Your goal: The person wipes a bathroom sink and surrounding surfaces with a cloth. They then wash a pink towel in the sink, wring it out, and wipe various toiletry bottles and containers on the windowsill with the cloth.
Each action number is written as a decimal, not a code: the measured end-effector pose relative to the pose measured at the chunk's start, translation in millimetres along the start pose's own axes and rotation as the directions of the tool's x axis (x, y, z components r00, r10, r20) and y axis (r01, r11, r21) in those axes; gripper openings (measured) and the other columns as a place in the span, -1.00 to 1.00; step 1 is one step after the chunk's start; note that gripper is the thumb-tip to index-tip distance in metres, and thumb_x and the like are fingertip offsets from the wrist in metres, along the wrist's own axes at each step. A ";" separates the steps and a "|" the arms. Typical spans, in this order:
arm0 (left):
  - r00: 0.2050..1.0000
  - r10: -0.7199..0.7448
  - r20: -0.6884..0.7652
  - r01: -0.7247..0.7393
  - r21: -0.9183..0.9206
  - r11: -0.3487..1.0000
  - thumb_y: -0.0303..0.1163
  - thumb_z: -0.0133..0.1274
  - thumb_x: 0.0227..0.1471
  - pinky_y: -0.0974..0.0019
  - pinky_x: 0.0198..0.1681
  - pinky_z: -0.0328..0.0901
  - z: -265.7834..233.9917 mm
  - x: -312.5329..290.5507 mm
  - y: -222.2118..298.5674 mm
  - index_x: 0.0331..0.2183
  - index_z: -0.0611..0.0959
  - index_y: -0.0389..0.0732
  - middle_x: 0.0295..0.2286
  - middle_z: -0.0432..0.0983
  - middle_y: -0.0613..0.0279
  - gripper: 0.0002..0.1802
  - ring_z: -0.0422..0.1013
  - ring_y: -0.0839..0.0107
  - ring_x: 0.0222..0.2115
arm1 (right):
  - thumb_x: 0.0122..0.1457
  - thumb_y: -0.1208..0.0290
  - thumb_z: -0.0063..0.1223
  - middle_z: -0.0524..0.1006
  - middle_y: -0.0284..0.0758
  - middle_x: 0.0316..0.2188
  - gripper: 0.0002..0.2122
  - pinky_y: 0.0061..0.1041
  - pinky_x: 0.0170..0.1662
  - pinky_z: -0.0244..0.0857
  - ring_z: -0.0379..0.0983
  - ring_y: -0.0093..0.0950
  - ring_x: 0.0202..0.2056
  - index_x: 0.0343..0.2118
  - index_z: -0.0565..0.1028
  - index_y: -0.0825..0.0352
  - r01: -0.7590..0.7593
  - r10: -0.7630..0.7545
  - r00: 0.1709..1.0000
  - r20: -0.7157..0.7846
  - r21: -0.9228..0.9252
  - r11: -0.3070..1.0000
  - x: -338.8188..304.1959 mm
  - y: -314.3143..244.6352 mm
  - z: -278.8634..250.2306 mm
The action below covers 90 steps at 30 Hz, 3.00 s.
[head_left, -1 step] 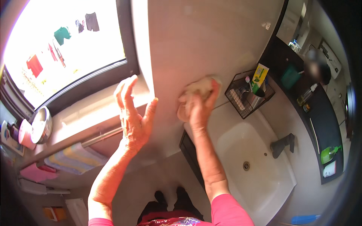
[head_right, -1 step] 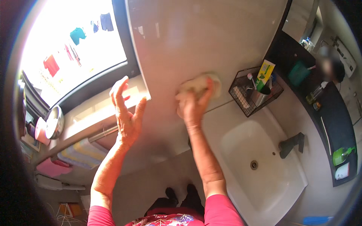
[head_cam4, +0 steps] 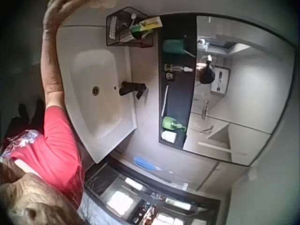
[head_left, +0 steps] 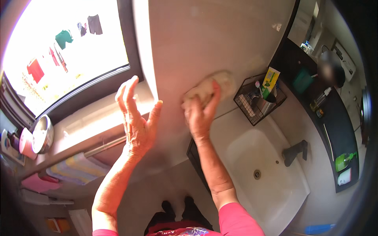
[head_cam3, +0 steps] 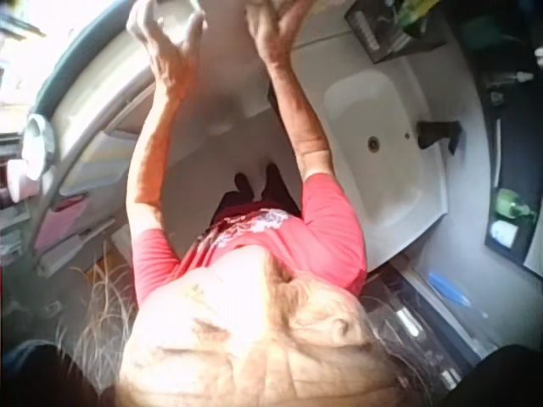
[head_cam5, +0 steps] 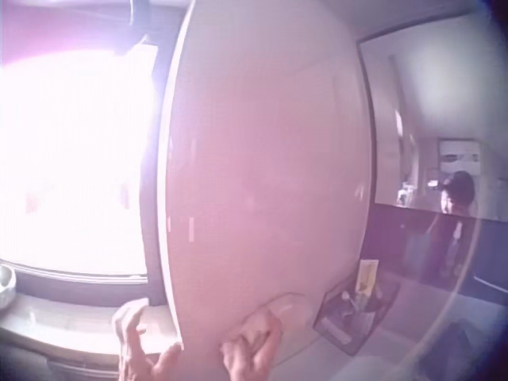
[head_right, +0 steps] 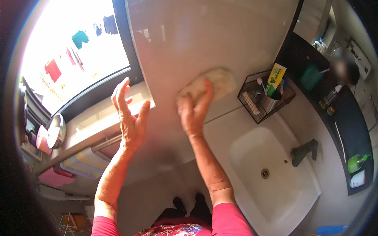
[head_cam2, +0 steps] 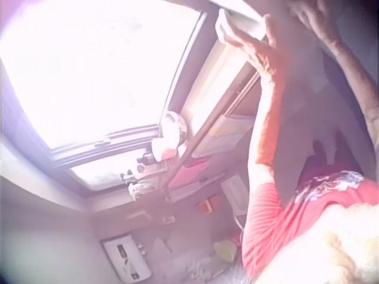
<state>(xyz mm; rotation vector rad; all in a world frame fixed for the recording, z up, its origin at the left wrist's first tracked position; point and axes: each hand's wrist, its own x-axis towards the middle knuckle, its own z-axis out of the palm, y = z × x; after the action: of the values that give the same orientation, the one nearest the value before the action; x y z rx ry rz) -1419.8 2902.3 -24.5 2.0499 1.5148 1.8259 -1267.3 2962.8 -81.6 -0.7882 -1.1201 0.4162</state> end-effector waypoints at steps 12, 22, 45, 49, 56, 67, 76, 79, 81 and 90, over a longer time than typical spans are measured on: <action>0.996 -0.009 0.094 -0.006 0.153 0.988 -0.09 0.02 0.03 -0.06 0.14 -0.05 45.7 32.2 -27.5 0.21 -0.06 -0.23 0.12 -0.05 -0.16 -0.11 -0.04 -0.06 0.13 | 0.16 0.55 -0.26 -0.06 -0.10 0.25 -0.43 -0.29 0.27 -0.25 -0.15 -0.22 0.26 0.24 -0.08 0.40 -0.165 0.104 0.965 -0.243 -0.247 0.955 -7.2 101.5 -28.4; 0.983 -0.181 0.022 0.173 0.202 0.964 -0.12 0.06 -0.06 0.00 -0.02 0.22 57.1 31.0 -14.3 0.23 -0.05 -0.07 0.11 0.06 -0.10 -0.07 0.21 -0.13 0.00 | 0.28 0.46 -0.34 0.05 -0.14 0.20 -0.49 -0.45 0.16 0.04 0.10 -0.37 0.12 0.26 -0.12 0.36 -0.459 0.474 0.789 -0.391 0.139 0.878 1.3 126.8 -72.1; 0.996 -0.090 -0.029 0.094 0.280 0.955 -0.12 0.07 -0.07 0.01 -0.18 0.26 58.2 26.5 -23.3 0.15 0.10 -0.24 -0.09 0.27 -0.08 -0.16 0.35 -0.13 -0.20 | 0.21 0.51 -0.27 0.22 -0.13 0.14 -0.57 -0.45 0.19 -0.06 0.10 -0.31 0.17 0.18 0.15 0.37 0.152 -0.276 0.831 -0.483 -0.280 0.948 304.0 27.0 -111.5; 0.995 -0.090 -0.033 0.096 0.259 0.961 -0.09 0.07 -0.08 0.01 -0.18 0.26 55.2 27.8 -24.5 0.15 0.10 -0.24 -0.09 0.26 -0.08 -0.15 0.34 -0.14 -0.19 | 0.20 0.49 -0.23 0.26 -0.10 0.10 -0.57 -0.39 0.16 -0.01 0.14 -0.24 0.14 0.16 0.18 0.38 0.051 -0.003 0.923 -0.384 0.116 0.992 267.4 -13.2 -74.5; 0.983 -0.181 0.027 0.171 0.225 0.959 -0.09 0.20 -0.19 0.03 -0.04 0.25 51.3 30.8 -21.9 0.18 0.06 -0.26 0.09 0.12 -0.15 0.01 0.23 -0.12 0.01 | 0.17 0.44 -0.16 0.30 -0.13 0.07 -0.58 -0.27 0.16 -0.02 0.17 -0.22 0.12 0.12 0.26 0.33 0.795 -0.640 0.607 0.471 -0.350 0.496 109.6 -34.9 5.5; 0.994 -0.095 0.054 0.077 0.277 0.958 0.03 0.24 -0.25 0.06 -0.13 0.34 49.6 34.6 -18.5 0.17 0.02 -0.35 0.06 0.13 -0.19 0.14 0.26 -0.09 -0.03 | 0.16 0.46 -0.16 0.31 -0.12 0.05 -0.61 -0.22 0.16 0.00 0.17 -0.17 0.12 0.09 0.30 0.32 0.756 -0.750 0.620 0.230 -0.432 0.493 228.6 -68.1 26.9; 0.971 -0.161 0.179 0.086 0.366 0.926 -0.02 0.30 -0.32 0.08 -0.10 0.31 45.3 31.8 -25.2 0.17 0.07 -0.23 0.03 0.20 -0.04 0.13 0.34 0.03 -0.10 | 0.16 0.48 -0.16 0.32 -0.12 0.04 -0.63 -0.18 0.16 0.01 0.17 -0.14 0.12 0.06 0.34 0.32 0.923 -0.667 0.333 0.666 -0.085 0.376 78.6 -26.3 15.6; 0.970 -0.193 0.147 0.129 0.358 0.925 0.01 0.32 -0.37 0.08 -0.10 0.30 48.4 32.3 -23.6 0.19 0.05 -0.20 0.05 0.18 -0.02 0.18 0.33 0.03 -0.08 | 0.16 0.49 -0.16 0.33 -0.12 0.04 -0.64 -0.17 0.16 0.01 0.17 -0.13 0.12 0.05 0.35 0.31 0.936 -0.683 0.312 0.660 -0.090 0.340 107.3 -29.2 11.3; 0.981 -0.192 0.043 0.167 0.330 0.929 0.07 0.34 -0.44 0.05 -0.11 0.32 48.2 34.1 -16.1 0.20 0.00 -0.21 0.07 0.13 -0.04 0.28 0.29 -0.02 -0.05 | 0.16 0.49 -0.16 0.33 -0.12 0.04 -0.64 -0.16 0.16 0.02 0.17 -0.12 0.12 0.05 0.36 0.31 0.923 -0.738 0.380 0.559 -0.173 0.344 144.3 -43.0 16.4; 0.978 -0.203 0.050 0.180 0.292 0.939 0.03 0.34 -0.47 0.07 -0.05 0.28 50.2 33.9 -12.1 0.20 0.01 -0.19 0.08 0.11 -0.03 0.28 0.23 0.02 0.02 | 0.03 0.47 0.06 0.37 -0.23 0.02 -0.65 -0.13 0.02 0.13 0.26 -0.10 0.03 -0.06 0.48 0.19 0.955 -0.879 0.294 0.375 -0.136 0.262 153.1 -66.5 50.5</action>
<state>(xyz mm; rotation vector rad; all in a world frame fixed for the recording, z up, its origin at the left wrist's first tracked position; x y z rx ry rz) -1393.9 2958.3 -21.8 1.9667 1.9767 1.5135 -1257.7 3037.0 75.9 -0.2127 -1.7061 -0.7848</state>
